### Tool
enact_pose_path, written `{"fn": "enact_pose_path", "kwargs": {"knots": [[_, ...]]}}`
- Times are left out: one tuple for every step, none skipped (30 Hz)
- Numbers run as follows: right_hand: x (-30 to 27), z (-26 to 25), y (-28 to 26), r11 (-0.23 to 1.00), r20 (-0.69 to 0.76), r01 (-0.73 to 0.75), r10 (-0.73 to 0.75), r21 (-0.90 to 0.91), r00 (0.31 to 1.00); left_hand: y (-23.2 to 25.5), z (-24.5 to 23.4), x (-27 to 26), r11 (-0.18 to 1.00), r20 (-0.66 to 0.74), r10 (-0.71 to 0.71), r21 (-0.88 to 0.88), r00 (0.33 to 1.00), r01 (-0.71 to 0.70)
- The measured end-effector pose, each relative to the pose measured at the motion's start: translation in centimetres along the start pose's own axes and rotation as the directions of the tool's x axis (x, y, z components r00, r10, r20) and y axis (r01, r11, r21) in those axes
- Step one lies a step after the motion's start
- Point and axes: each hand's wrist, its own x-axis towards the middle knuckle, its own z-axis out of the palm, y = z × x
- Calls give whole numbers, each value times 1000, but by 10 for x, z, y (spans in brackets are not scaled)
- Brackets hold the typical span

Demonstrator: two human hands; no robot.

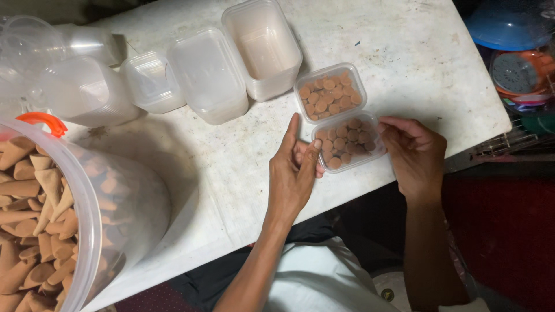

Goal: The person places small brown incense cones from a large bucket into individual clear plastic containers.

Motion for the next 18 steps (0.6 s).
{"fn": "enact_pose_path", "kwargs": {"knots": [[1,2,-1,1000,0,-1,1,0,1000,-1,0,0,1000,0,-1,1,1000,1],[1,3,-2,1000,2,4,-4,-1,1000,-1,0,1,1000,14,1,10,1000,-1],[2,5,-3,1000,5,11,-11,-1,1000,-1,0,2,1000,28,5,20,1000,-5],[3,5,-6,1000,5,12,-12,0,1000,-1,1,1,1000,27,6,20,1000,-7],[3,6,-9,999,1,35,-35,-5,999,-2,2,1,1000,27,0,11,1000,0],[3,6,-11,998,-2,58,-58,-10,998,-3,3,1,1000,28,-6,1,1000,6],[3,6,-10,998,-1,58,-58,-11,998,-4,3,1,1000,27,-6,0,1000,6],[4,5,-10,998,-4,59,-59,-16,998,-4,4,1,1000,28,-8,-7,1000,8],[4,5,-9,998,-7,62,-62,-21,998,-5,5,1,1000,29,-8,-13,1000,8],[5,5,-9,998,-5,63,-63,-21,998,-6,5,1,1000,27,-7,-14,1000,7],[6,5,-8,998,-9,64,-64,-12,998,-7,5,2,1000,29,-6,-9,1000,6],[7,5,-8,998,-12,66,-66,-3,998,-8,6,3,1000,30,-5,-3,1000,5],[8,4,-5,998,-15,65,-65,-3,998,-7,6,4,1000,33,-5,-3,999,5],[9,4,-2,998,-17,63,-63,4,998,-6,7,4,1000,24,-1,4,1000,1],[10,3,2,998,-20,61,-61,11,998,-5,7,4,1000,15,2,10,1000,-2],[9,4,-2,998,-23,61,-61,10,998,-5,8,4,1000,18,3,9,1000,-3],[9,4,-6,997,-24,71,-71,-4,997,-5,9,4,1000,11,-6,1,1000,6],[8,4,-10,997,-26,81,-81,-18,996,-5,9,4,1000,4,-15,-7,1000,15]]}}
